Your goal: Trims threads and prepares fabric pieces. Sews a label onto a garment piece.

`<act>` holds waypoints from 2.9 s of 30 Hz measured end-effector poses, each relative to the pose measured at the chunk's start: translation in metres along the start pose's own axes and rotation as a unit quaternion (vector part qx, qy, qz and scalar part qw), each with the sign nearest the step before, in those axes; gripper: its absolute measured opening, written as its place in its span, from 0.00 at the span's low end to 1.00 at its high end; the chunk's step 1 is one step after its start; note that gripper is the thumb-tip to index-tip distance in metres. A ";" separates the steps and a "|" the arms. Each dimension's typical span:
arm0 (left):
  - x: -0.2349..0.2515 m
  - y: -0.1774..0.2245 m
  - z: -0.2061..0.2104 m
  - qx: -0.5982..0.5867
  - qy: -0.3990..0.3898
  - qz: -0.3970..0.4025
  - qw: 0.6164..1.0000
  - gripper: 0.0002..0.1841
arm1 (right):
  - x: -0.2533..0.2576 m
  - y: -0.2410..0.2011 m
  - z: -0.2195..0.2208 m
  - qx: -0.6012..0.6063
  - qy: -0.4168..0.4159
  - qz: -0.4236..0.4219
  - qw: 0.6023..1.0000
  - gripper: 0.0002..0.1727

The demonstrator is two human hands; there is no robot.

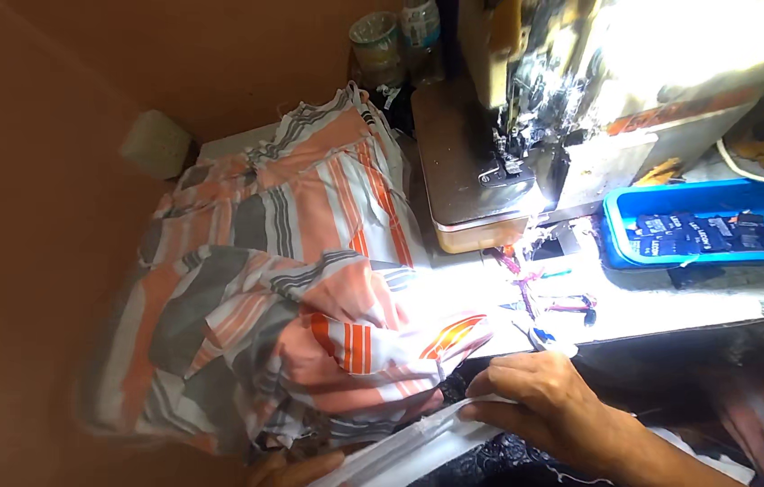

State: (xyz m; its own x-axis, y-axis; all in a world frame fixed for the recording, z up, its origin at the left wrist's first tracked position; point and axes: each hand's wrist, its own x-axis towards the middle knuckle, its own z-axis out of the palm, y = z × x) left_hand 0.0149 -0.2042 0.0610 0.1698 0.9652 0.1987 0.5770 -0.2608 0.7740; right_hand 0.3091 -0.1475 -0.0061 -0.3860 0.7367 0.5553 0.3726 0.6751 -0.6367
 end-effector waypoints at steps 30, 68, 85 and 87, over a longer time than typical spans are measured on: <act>0.114 0.034 -0.015 0.039 0.151 0.164 0.974 0.12 | 0.075 -0.002 -0.006 -0.064 0.229 -0.011 0.971 0.10; 0.310 0.063 0.131 0.021 -0.061 0.021 0.998 0.19 | 0.036 0.015 -0.019 0.276 0.316 0.328 0.846 0.14; 0.261 0.017 0.095 0.083 0.056 0.293 0.951 0.22 | 0.063 0.041 -0.016 0.306 0.381 0.242 0.838 0.13; 0.241 0.011 0.093 0.105 -0.020 0.317 0.942 0.26 | 0.065 0.041 -0.022 0.337 0.375 0.267 0.821 0.12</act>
State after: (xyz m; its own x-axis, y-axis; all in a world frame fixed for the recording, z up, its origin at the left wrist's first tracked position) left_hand 0.1368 0.0240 0.0613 0.5612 0.6138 0.5553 0.4939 -0.7867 0.3704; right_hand 0.3173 -0.0713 0.0156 0.4032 0.9081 0.1127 -0.3290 0.2588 -0.9082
